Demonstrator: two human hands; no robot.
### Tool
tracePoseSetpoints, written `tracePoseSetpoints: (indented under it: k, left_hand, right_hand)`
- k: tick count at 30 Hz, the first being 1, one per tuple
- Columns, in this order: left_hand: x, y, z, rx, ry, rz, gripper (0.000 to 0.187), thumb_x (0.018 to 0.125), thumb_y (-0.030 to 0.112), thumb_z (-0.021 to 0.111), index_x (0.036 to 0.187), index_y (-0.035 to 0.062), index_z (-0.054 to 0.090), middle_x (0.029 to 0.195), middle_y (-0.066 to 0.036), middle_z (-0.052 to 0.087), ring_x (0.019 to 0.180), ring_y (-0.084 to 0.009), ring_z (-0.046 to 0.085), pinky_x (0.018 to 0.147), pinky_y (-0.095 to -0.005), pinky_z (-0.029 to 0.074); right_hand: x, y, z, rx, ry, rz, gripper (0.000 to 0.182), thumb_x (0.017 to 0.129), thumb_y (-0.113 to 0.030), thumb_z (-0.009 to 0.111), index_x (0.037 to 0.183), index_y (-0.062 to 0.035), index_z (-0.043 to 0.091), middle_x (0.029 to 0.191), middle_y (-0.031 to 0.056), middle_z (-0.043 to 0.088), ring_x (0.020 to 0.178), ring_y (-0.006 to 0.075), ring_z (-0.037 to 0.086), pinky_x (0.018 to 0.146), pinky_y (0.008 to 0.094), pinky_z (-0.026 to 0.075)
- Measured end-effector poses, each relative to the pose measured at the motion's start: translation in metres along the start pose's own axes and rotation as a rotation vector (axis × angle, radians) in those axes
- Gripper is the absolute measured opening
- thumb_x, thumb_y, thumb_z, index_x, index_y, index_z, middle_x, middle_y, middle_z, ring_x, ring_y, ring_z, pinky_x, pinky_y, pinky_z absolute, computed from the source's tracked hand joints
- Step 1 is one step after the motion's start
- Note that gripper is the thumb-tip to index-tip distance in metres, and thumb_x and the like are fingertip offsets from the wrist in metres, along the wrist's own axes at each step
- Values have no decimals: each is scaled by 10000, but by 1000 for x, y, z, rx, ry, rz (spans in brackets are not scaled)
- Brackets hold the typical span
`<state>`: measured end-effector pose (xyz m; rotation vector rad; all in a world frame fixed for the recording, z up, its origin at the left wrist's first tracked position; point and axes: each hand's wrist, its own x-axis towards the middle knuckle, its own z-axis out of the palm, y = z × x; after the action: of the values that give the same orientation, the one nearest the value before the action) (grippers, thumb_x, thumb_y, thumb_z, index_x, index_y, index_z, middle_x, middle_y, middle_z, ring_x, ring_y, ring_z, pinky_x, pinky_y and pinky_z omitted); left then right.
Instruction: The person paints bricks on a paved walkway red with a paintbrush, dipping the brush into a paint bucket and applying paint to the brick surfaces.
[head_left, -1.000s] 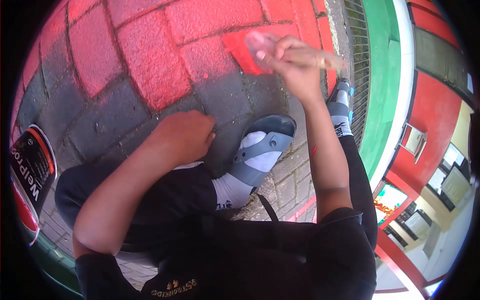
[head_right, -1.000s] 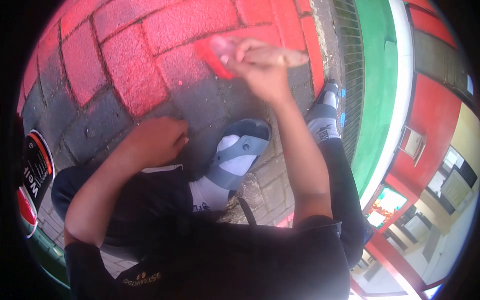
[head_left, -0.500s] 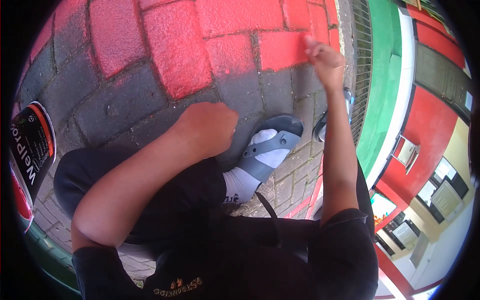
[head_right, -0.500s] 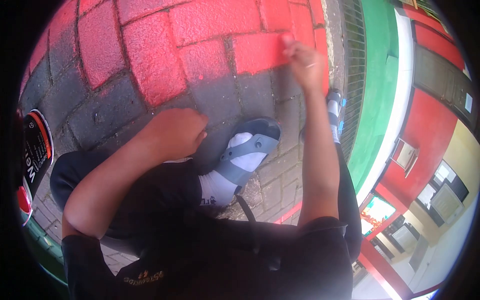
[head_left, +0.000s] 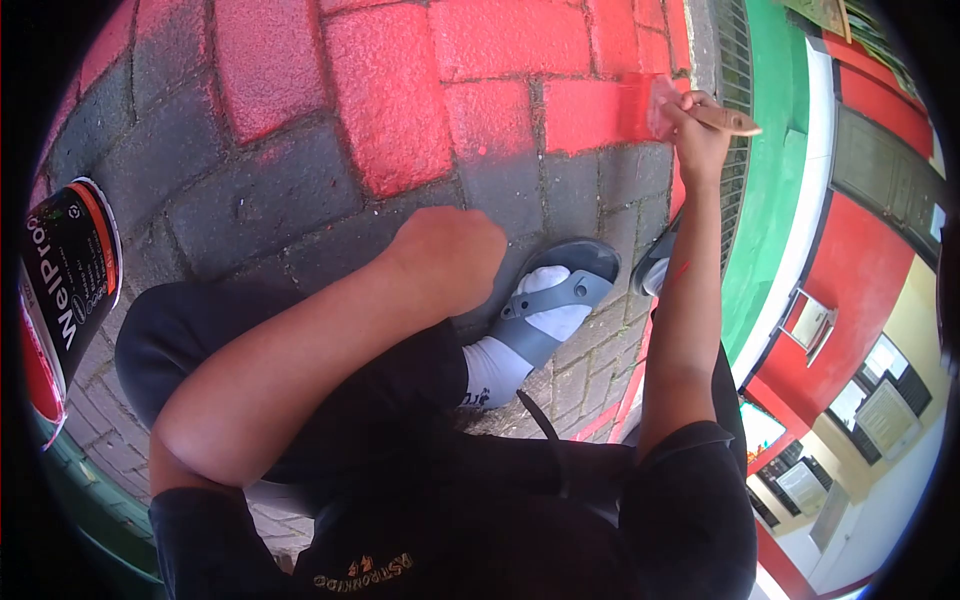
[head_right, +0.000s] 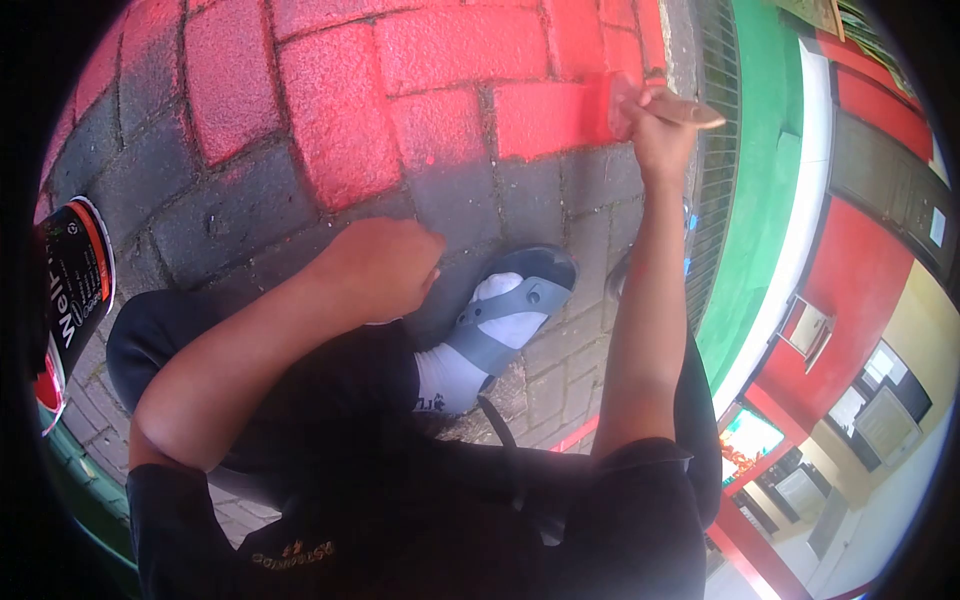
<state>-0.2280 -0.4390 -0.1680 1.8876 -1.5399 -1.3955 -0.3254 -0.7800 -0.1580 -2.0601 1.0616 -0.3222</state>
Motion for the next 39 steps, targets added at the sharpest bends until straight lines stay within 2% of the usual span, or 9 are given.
tracePoseSetpoints:
  k: [5,11,15,21,27,29,33,35,39]
  left_hand:
    - [1,0,-1,-9,10,5,205,903,178,623,953,-2,706,924,-227,707,905,-416,693,797,-517,554]
    - [-1,1,-4,-26,29,13,204,895,175,624,949,0,713,917,-220,712,906,-408,697,791,-516,556]
    - [0,2,-6,-31,21,27,197,887,163,623,949,3,720,919,-220,714,907,-407,699,783,-515,559]
    - [-1,2,-6,-24,9,19,192,883,152,619,947,6,726,924,-221,715,907,-404,701,784,-515,561]
    - [0,0,-3,-16,27,20,196,885,161,624,942,3,725,939,-225,712,923,-404,698,804,-509,558]
    - [0,-1,-4,-18,18,11,199,886,164,624,940,2,725,940,-227,711,924,-405,698,806,-509,557]
    - [2,0,-6,-26,27,18,206,887,169,626,946,-3,721,940,-230,709,922,-408,697,802,-513,557]
    - [2,-1,-6,-30,27,21,206,886,169,626,950,-4,718,939,-231,709,919,-410,697,798,-516,557]
    - [0,-5,-3,-41,48,21,205,883,170,627,952,-4,712,928,-231,707,905,-415,697,786,-522,558]
  right_hand:
    - [-57,-35,55,318,73,-98,278,812,-6,769,732,-79,514,689,-7,587,573,86,572,544,267,470]
    - [-81,-51,37,2,-272,30,290,817,13,760,732,-83,500,700,-10,585,597,73,563,533,257,438]
    - [-75,-51,62,191,27,-58,312,819,-2,771,748,-113,488,726,-26,574,640,71,560,530,239,431]
    - [-79,-57,43,20,-263,157,308,802,9,761,730,-100,483,690,-21,564,553,81,559,507,255,415]
    - [-50,-31,60,93,-128,-82,303,808,-3,766,738,-101,488,687,-6,578,578,104,600,496,262,436]
    - [-30,-23,44,254,-134,132,301,800,-36,796,728,-92,508,678,-9,564,606,95,583,537,266,450]
    - [-15,-32,16,-481,88,-454,197,843,-6,746,746,-37,578,772,43,669,750,117,653,691,273,523]
    - [-15,-14,16,-348,98,-413,166,860,-3,737,749,-25,616,834,67,716,838,141,698,766,298,561]
    - [-69,0,61,-118,-292,-599,171,852,32,668,707,-36,607,1055,148,759,1113,265,703,1041,414,491]
